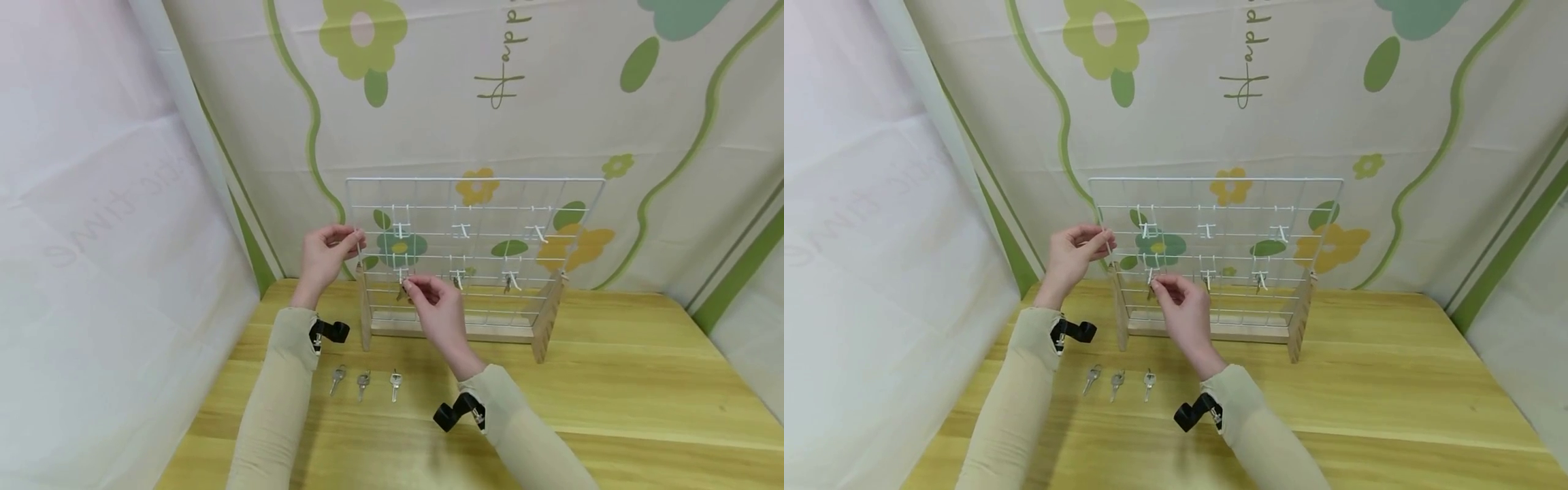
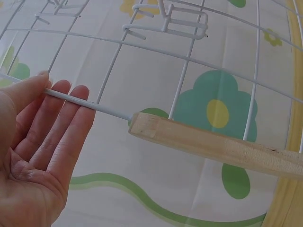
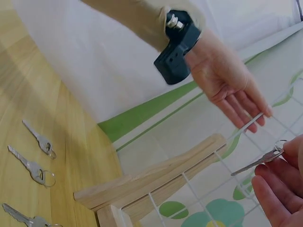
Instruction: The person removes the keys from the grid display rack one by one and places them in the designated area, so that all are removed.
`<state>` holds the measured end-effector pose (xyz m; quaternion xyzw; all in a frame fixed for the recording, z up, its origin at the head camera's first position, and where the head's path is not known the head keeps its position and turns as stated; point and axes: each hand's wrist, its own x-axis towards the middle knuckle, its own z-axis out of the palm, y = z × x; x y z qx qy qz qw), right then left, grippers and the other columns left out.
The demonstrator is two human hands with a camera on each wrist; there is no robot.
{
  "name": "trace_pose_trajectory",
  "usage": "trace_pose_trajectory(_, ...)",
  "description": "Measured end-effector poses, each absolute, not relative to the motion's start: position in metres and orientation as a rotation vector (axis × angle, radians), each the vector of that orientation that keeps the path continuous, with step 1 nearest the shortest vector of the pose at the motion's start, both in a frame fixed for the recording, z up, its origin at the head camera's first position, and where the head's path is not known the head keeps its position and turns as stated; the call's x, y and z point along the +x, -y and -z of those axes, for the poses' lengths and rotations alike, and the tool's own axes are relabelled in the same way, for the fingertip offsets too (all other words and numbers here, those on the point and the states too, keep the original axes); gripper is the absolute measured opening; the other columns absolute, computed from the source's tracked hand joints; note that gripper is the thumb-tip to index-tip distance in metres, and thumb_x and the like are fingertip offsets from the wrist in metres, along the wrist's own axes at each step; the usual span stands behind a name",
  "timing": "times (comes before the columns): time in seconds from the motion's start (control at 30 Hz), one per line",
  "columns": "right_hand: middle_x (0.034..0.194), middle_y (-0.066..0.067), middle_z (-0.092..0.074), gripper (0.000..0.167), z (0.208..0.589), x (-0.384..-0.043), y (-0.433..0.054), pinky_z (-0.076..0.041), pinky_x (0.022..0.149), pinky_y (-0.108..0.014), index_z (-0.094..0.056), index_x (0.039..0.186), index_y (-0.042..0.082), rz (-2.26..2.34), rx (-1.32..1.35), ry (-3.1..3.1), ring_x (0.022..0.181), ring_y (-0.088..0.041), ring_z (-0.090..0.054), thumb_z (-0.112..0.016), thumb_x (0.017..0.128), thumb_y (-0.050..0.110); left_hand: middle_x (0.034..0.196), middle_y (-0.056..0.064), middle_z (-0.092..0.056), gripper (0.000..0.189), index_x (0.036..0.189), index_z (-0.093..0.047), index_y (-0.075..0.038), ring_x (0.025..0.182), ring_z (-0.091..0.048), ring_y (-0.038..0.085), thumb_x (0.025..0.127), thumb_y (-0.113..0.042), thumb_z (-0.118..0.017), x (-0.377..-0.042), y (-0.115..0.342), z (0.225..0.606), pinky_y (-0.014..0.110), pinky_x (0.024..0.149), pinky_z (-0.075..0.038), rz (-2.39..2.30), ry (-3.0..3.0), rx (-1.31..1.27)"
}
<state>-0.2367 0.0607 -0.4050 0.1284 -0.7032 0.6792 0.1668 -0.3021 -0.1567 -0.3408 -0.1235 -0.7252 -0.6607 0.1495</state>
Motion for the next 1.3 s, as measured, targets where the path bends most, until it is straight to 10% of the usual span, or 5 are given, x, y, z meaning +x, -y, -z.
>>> trace_pose_trajectory(1.3, 0.08, -0.001, -0.071, 0.003, 0.522, -0.208, -0.11, -0.059, 0.055, -0.029, -0.075, 0.094, 0.005, -1.679, 0.498, 2.779, 0.066, -0.018, -0.067, -0.076, 0.092, 0.005, 0.099, 0.013, -0.075, 0.028, 0.107, -0.074, -0.001, 0.089, -0.073, 0.026, 0.092, -0.025, -0.078, -0.303, 0.157, 0.343, 0.033, 0.081, -0.061, 1.881, 2.096, -0.339)
